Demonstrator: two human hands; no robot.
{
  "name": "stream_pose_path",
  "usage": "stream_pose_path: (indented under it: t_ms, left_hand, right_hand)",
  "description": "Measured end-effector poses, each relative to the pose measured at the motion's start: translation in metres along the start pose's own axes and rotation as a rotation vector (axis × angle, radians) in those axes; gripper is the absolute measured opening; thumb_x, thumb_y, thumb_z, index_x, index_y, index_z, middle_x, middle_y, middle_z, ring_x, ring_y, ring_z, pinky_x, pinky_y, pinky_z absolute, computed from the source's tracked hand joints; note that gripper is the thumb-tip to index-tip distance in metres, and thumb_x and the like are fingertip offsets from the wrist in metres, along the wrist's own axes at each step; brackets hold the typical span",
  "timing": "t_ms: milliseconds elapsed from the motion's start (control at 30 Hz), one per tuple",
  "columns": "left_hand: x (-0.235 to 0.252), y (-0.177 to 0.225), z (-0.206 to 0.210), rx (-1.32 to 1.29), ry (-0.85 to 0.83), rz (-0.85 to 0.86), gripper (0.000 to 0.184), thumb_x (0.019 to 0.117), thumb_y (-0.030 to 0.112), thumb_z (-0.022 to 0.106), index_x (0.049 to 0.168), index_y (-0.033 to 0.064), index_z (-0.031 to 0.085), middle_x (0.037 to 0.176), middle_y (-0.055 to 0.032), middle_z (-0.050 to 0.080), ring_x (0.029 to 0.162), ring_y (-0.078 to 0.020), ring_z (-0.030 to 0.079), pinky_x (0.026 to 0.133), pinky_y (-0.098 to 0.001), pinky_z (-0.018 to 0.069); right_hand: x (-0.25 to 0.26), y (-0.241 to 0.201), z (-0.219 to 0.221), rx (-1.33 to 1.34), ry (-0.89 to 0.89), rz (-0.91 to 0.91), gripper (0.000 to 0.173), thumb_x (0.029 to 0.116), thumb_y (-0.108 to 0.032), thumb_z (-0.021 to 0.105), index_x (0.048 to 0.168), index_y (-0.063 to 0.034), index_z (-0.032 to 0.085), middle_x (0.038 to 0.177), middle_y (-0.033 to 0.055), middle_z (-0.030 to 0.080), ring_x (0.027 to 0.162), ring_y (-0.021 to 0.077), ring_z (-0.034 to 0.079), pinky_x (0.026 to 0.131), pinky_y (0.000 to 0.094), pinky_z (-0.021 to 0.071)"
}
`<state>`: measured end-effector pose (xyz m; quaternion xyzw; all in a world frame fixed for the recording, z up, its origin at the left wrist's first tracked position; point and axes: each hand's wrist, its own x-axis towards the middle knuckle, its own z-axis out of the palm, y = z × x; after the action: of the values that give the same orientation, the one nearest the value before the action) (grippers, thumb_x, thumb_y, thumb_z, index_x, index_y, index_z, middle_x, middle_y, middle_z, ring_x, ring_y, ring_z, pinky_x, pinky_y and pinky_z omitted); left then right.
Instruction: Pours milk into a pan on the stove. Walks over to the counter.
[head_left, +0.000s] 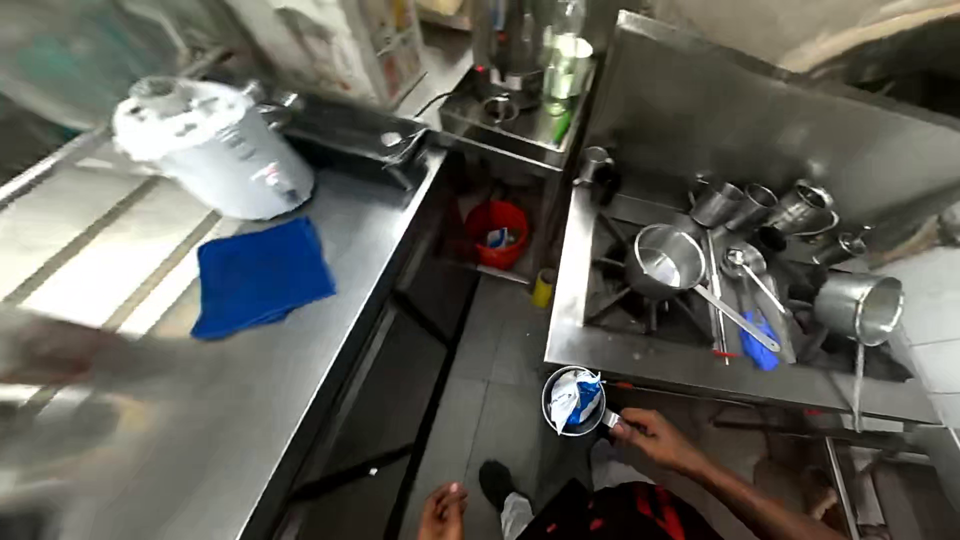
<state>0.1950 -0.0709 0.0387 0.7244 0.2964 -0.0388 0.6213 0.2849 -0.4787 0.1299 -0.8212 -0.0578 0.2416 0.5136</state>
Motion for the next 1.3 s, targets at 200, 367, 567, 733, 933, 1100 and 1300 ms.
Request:
stream_pose_path:
  t_ms: [200, 367, 567, 733, 933, 1100, 1300]
  left_hand:
    - [-0.005, 0.132, 0.207, 0.289, -0.141, 0.553, 0.047, 0.1005, 0.034, 0.061, 0.132, -0.0022, 0.061, 0.122, -0.016, 0.067, 0.109, -0.024, 0.067, 0.096, -0.0446, 0.0572]
    - [-0.006, 0.175, 0.314, 0.847, -0.141, 0.646, 0.081, 0.0842, 0.062, 0.072, 0.143, 0.0084, 0.057, 0.143, -0.0193, 0.056, 0.126, -0.0381, 0.058, 0.102, -0.0596, 0.0491]
    - [0.009, 0.206, 0.351, 1.135, -0.169, 0.684, 0.029, 0.0936, 0.036, 0.069, 0.105, 0.0104, 0.076, 0.118, -0.0178, 0.068, 0.111, -0.0394, 0.062, 0.094, -0.0581, 0.0491]
    - [0.003, 0.239, 0.322, 0.937, -0.364, 0.806, 0.022, 0.0981, 0.029, 0.065, 0.099, 0.0095, 0.075, 0.103, -0.0075, 0.07, 0.09, -0.023, 0.07, 0.079, -0.0452, 0.0604]
    - [-0.006, 0.331, 0.314, 0.437, -0.37, 0.996, 0.026, 0.0941, 0.031, 0.072, 0.084, 0.0074, 0.073, 0.087, -0.002, 0.064, 0.074, -0.008, 0.061, 0.065, -0.0248, 0.0549]
    - [-0.013, 0.427, 0.304, 0.293, -0.55, 1.071, 0.021, 0.098, 0.028, 0.065, 0.091, 0.0094, 0.072, 0.1, -0.002, 0.068, 0.085, -0.0116, 0.066, 0.074, -0.0301, 0.0594]
    - [-0.016, 0.463, 0.313, 0.279, -0.552, 1.17, 0.02, 0.0975, 0.028, 0.065, 0.089, 0.0108, 0.07, 0.101, -0.0012, 0.068, 0.083, -0.0124, 0.066, 0.069, -0.0275, 0.0587]
  right_hand:
    - [0.015, 0.078, -0.073, 0.173, 0.14, -0.004, 0.045, 0.1059, -0.044, 0.051, 0.108, -0.004, 0.072, 0.1, 0.0079, 0.073, 0.093, 0.0165, 0.07, 0.089, 0.0388, 0.0584]
    - [0.031, 0.102, -0.108, 0.199, 0.087, 0.032, 0.047, 0.1051, -0.048, 0.05, 0.103, -0.0055, 0.07, 0.092, 0.0069, 0.07, 0.085, 0.0162, 0.067, 0.082, 0.0392, 0.0563]
    - [0.053, 0.103, -0.129, 0.117, 0.091, 0.079, 0.05, 0.1022, -0.054, 0.052, 0.104, -0.0076, 0.072, 0.097, 0.0084, 0.072, 0.091, 0.0196, 0.07, 0.087, 0.0447, 0.0563]
    - [0.055, 0.109, -0.136, 0.088, 0.106, 0.125, 0.054, 0.0986, -0.059, 0.055, 0.1, -0.0076, 0.071, 0.092, 0.0098, 0.07, 0.088, 0.0237, 0.069, 0.084, 0.0507, 0.0552]
    - [0.039, 0.096, -0.136, 0.03, 0.18, 0.22, 0.058, 0.0977, -0.065, 0.051, 0.097, -0.0103, 0.07, 0.088, 0.0094, 0.069, 0.085, 0.0262, 0.068, 0.079, 0.0555, 0.0537]
    - [0.022, 0.085, -0.143, -0.149, 0.231, 0.248, 0.056, 0.0988, -0.064, 0.05, 0.113, -0.0148, 0.072, 0.111, 0.0095, 0.071, 0.108, 0.0278, 0.067, 0.095, 0.0569, 0.0521]
    - [0.024, 0.033, -0.214, 0.206, 0.421, -0.139, 0.061, 0.0992, -0.053, 0.059, 0.142, -0.0099, 0.059, 0.14, 0.0084, 0.062, 0.127, 0.0192, 0.061, 0.107, 0.0423, 0.0507]
